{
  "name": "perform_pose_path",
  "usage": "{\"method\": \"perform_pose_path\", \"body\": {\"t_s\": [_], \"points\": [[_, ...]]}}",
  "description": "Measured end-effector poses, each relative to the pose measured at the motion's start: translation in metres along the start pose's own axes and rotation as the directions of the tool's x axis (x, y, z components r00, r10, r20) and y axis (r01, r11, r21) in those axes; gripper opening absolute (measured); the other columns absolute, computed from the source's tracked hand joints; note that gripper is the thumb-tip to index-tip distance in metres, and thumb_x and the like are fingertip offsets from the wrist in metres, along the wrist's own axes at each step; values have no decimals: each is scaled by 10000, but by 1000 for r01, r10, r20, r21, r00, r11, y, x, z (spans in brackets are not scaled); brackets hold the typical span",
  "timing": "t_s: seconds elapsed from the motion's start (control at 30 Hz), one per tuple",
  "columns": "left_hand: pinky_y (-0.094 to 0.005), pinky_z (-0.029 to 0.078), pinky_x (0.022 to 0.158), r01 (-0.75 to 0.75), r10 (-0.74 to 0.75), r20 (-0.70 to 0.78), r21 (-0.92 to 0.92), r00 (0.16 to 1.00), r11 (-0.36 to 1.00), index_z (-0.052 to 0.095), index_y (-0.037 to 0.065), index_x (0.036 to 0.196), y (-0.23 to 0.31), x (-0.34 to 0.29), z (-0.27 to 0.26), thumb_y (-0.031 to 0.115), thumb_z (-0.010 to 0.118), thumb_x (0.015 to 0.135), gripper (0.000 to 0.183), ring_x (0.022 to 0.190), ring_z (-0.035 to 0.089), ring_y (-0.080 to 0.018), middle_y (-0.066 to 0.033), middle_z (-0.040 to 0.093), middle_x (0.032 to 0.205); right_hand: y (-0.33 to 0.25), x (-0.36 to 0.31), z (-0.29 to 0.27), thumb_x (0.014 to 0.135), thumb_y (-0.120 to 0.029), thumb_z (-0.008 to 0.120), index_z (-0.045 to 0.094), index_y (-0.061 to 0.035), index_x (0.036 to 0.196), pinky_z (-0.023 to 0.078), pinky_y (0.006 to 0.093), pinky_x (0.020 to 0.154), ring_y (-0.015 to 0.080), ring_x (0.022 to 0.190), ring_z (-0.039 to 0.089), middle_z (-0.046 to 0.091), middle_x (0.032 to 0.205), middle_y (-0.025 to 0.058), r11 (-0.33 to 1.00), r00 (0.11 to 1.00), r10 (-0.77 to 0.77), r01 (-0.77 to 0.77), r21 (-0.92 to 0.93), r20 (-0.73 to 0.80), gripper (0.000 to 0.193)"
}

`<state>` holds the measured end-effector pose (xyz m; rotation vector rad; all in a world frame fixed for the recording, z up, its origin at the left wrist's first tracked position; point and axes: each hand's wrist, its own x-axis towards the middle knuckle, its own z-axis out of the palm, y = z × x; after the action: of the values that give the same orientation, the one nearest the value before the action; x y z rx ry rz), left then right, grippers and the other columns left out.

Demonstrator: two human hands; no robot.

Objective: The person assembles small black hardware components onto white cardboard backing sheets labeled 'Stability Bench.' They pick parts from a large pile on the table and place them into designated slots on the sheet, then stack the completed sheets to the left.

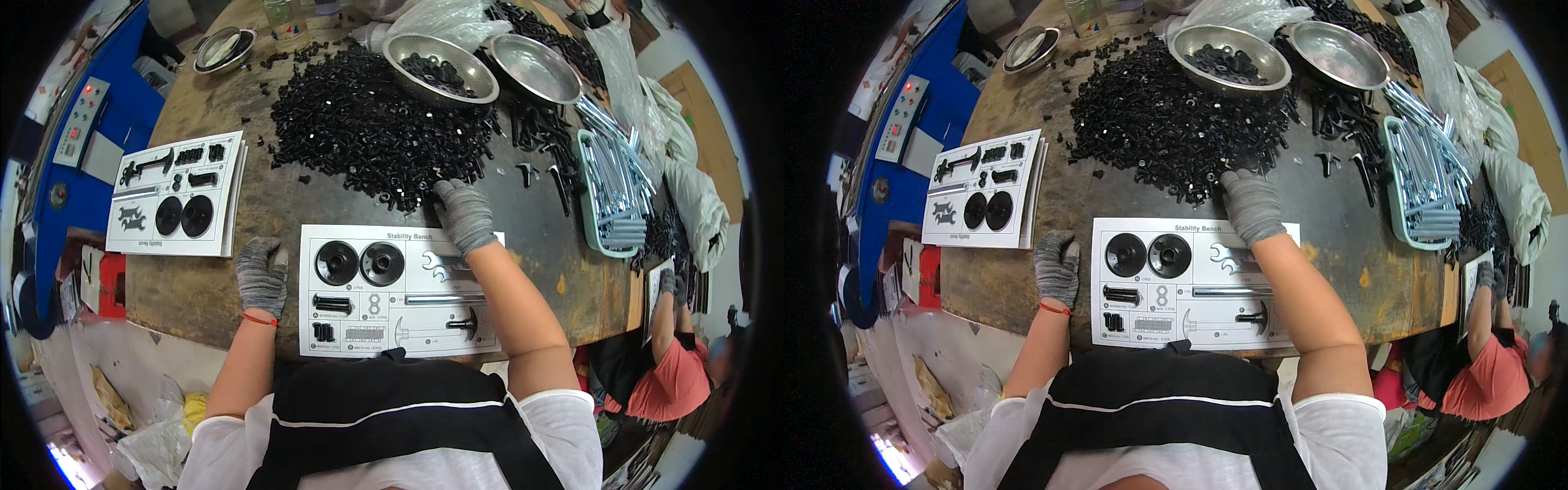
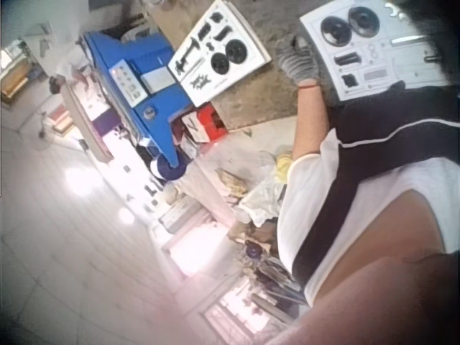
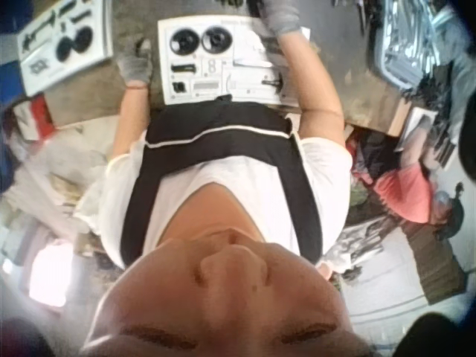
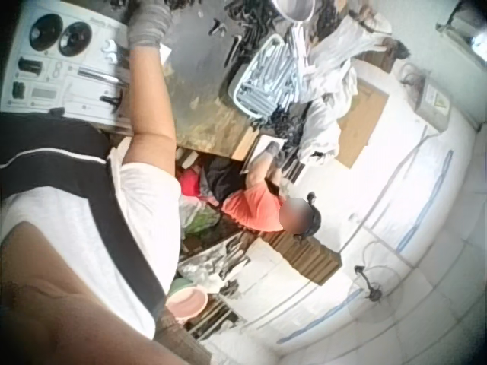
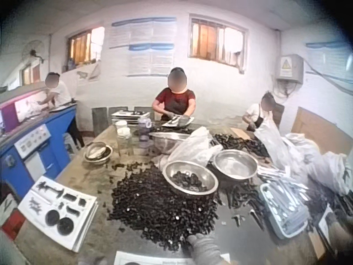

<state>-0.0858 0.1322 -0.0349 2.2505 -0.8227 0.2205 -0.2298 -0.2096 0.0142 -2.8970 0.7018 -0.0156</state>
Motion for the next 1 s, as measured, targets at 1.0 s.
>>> {"method": "perform_pose_path", "body": {"t_s": [1.0], "points": [[-386,486,851,76,-73,34,-99,997,992,657,19,946,9,8,-1,53,690,814,140,888,606,-307,-132,636,934,14,-32,-5,846,-234,699,660,-78,1066,536,405,784,304,866,689,711,942,148,925,966,123,-194,327,227,273]]}}
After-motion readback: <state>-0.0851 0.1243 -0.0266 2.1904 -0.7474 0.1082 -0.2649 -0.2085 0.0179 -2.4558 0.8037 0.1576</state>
